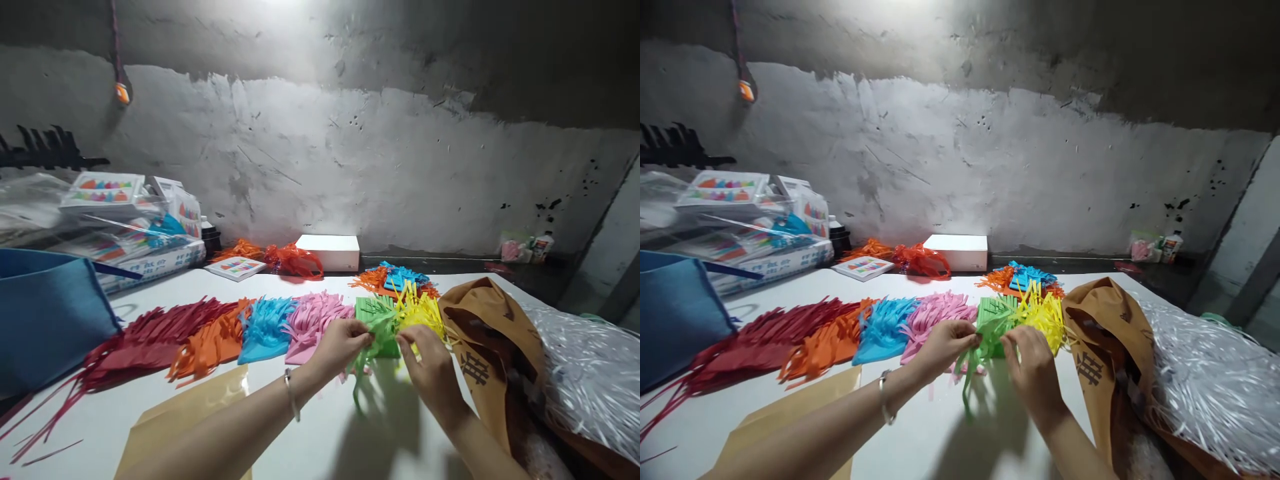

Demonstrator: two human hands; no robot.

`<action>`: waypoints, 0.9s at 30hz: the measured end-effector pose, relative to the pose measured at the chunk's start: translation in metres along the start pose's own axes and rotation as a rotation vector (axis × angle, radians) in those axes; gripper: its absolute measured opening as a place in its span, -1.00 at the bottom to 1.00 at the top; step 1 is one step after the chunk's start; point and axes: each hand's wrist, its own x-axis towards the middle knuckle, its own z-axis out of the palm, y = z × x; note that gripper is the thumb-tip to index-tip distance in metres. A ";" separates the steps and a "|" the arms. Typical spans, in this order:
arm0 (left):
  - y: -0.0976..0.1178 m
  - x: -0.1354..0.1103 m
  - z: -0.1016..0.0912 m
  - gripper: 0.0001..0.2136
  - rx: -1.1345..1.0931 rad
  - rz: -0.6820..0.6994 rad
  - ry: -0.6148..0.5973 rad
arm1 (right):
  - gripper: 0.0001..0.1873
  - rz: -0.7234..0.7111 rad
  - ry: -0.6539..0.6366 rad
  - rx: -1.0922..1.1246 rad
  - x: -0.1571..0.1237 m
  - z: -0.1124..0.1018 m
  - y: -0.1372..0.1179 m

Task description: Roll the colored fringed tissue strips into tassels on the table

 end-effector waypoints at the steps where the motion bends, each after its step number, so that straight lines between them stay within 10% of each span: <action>1: 0.009 -0.010 -0.001 -0.83 -0.034 -0.012 -0.007 | -0.73 -0.017 0.006 0.018 -0.004 -0.006 -0.014; 9: 0.057 -0.087 0.008 -0.79 -0.095 0.029 0.054 | -0.72 0.114 -0.047 0.335 -0.032 -0.034 -0.094; 16: 0.066 -0.131 -0.005 -0.68 -0.290 -0.056 -0.225 | -0.70 0.247 -0.325 0.481 -0.066 -0.061 -0.116; 27: 0.075 -0.181 0.000 -0.92 0.517 0.400 0.069 | -0.71 0.550 -0.340 0.464 -0.096 -0.074 -0.125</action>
